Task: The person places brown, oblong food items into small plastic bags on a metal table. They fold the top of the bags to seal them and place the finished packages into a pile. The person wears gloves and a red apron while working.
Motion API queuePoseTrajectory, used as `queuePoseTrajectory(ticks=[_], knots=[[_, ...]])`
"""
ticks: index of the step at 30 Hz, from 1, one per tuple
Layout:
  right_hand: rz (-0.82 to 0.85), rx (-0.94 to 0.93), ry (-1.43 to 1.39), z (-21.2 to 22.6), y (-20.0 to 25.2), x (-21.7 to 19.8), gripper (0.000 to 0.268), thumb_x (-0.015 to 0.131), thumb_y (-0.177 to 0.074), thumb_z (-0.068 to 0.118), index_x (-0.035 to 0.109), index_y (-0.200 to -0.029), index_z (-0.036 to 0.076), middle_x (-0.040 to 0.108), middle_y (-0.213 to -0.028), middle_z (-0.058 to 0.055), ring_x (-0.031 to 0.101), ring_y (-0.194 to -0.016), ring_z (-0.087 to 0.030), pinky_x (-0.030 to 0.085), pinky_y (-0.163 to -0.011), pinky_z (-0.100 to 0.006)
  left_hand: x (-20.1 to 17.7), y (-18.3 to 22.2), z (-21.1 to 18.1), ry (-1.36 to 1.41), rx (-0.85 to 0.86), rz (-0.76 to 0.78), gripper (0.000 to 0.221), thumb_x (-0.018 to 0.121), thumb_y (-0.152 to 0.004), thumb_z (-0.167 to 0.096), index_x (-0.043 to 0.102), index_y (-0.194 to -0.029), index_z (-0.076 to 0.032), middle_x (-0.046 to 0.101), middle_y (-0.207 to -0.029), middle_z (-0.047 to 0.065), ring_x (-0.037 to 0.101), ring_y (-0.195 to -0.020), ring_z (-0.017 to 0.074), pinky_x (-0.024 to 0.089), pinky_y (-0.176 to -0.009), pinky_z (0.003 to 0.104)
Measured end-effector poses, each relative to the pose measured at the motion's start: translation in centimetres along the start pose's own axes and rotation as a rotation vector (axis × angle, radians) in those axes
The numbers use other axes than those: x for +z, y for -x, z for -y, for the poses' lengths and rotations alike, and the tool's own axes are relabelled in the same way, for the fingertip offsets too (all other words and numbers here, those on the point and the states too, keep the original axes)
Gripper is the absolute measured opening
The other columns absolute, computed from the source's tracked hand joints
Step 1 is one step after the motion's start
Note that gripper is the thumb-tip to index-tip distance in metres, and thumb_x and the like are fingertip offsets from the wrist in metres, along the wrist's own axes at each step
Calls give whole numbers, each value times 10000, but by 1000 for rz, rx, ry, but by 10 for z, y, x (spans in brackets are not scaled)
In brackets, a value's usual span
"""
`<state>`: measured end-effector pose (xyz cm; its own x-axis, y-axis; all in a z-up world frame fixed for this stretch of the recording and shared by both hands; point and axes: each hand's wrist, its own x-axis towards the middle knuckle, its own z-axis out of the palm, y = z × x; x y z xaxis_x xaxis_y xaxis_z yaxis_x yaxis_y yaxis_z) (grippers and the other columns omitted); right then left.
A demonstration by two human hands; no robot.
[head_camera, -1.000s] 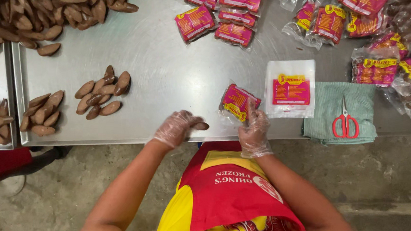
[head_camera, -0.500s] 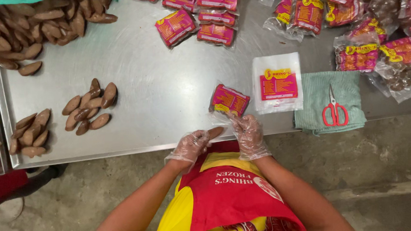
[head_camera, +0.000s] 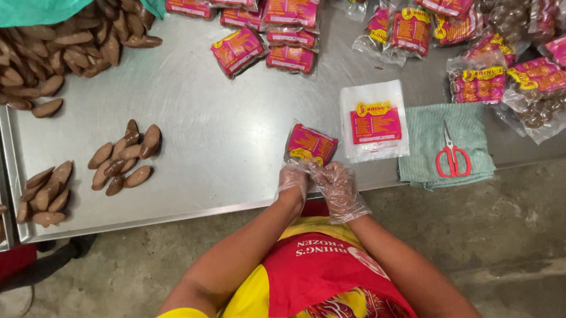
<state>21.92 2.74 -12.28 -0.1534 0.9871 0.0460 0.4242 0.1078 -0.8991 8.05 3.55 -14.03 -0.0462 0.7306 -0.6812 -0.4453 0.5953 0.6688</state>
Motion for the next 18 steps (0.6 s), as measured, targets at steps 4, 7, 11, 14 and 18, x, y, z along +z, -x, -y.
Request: queuePoseTrajectory(ticks=[4,7,11,14,18], knots=[[-47,-169,109,-10,3,0,280,738,-962,208,750,-1242,196,639,-856,-82,617,-734,-236,498,-644,-384,-5,1,-7,-319,-16,-4,189,600,-979,-177,693,-921,-22,655,-781,89,564,-650,174,455,-572,349],[-54,-195,266,1,-2,-2,393,765,-938,214,681,-1321,227,641,-877,-106,637,-739,-253,514,-649,-397,-30,29,-45,-710,105,66,238,613,-942,-264,758,-951,-77,702,-810,57,617,-684,169,513,-647,337],[-42,-87,358,50,-9,-7,826,845,-769,267,474,-1499,157,611,-832,-193,631,-680,-345,529,-623,-477,-40,58,-86,-899,368,-230,327,742,-872,-343,685,-995,-45,715,-858,94,677,-733,210,594,-707,356],[-117,70,393,64,-23,9,812,842,-795,226,460,-1511,196,610,-882,-220,650,-764,-391,533,-687,-514,-33,45,-81,-1257,1169,-254,583,737,-832,-401,617,-1220,17,660,-1023,229,648,-924,320,542,-813,399],[-198,-17,330,47,-16,15,806,686,-830,-9,455,-1562,239,626,-1046,-223,643,-960,-421,533,-859,-505,-35,14,-61,-990,1087,-55,316,555,-1020,-44,592,-1332,-73,659,-1278,157,649,-1186,285,547,-1067,383]])
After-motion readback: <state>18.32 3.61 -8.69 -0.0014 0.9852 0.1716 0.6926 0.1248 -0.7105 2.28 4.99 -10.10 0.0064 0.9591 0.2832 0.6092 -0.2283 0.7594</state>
